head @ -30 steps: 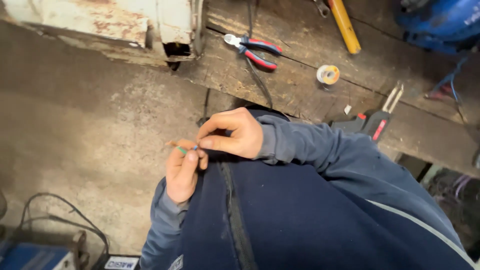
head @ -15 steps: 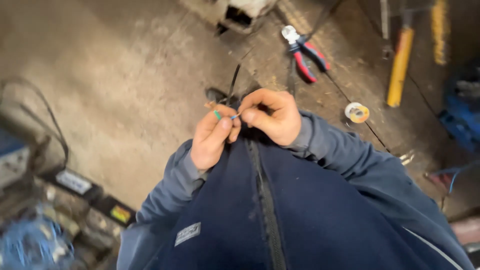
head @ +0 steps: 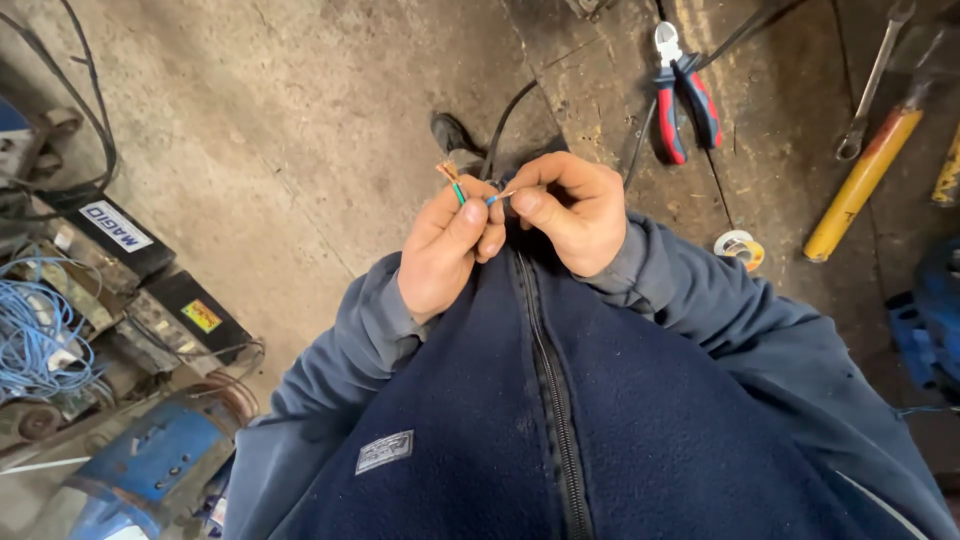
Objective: Stripping insulation from electrical wires and preparing them for connection using various tools in a workshop environment.
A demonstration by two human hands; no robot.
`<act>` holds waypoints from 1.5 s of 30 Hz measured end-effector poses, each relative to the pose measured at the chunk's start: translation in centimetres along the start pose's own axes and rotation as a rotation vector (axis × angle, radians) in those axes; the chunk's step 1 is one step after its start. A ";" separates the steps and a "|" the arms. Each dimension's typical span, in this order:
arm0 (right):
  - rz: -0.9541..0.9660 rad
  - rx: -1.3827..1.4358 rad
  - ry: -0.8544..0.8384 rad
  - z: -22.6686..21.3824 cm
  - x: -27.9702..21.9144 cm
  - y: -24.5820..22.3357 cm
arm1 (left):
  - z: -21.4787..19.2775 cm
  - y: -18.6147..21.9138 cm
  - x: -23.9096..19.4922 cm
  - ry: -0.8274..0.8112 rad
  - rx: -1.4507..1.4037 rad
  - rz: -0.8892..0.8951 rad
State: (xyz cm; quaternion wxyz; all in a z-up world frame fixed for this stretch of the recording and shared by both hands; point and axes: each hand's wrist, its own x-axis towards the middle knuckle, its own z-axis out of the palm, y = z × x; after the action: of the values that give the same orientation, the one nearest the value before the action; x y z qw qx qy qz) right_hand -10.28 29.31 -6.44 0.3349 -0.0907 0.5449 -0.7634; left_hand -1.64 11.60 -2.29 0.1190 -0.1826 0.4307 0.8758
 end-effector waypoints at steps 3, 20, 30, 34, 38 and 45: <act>0.001 -0.009 -0.007 0.1 -0.2 0.0 | 0.2 -0.1 -0.1 0.013 -0.035 0.007; -0.135 0.116 -0.010 -0.1 -0.8 -1.4 | 0.3 0.8 0.9 -0.083 0.096 -0.086; -0.059 0.063 0.046 0.0 -0.5 -1.2 | 0.1 0.9 1.3 -0.091 0.079 -0.064; -0.058 0.062 0.039 -0.1 -0.4 -1.2 | 0.0 0.7 1.3 -0.088 0.090 -0.057; -0.128 0.065 0.011 -0.3 -0.1 -0.9 | -0.1 0.7 1.4 -0.088 0.092 -0.071; -0.206 -0.141 -0.035 -0.8 0.3 -1.0 | -0.1 0.5 1.4 -0.069 0.114 -0.075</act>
State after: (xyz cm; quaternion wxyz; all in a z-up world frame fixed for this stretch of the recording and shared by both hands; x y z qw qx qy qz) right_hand -11.27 29.89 -5.94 0.2569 -0.1825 0.5790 -0.7519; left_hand -3.06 11.29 -2.55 0.1767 -0.1611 0.4683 0.8506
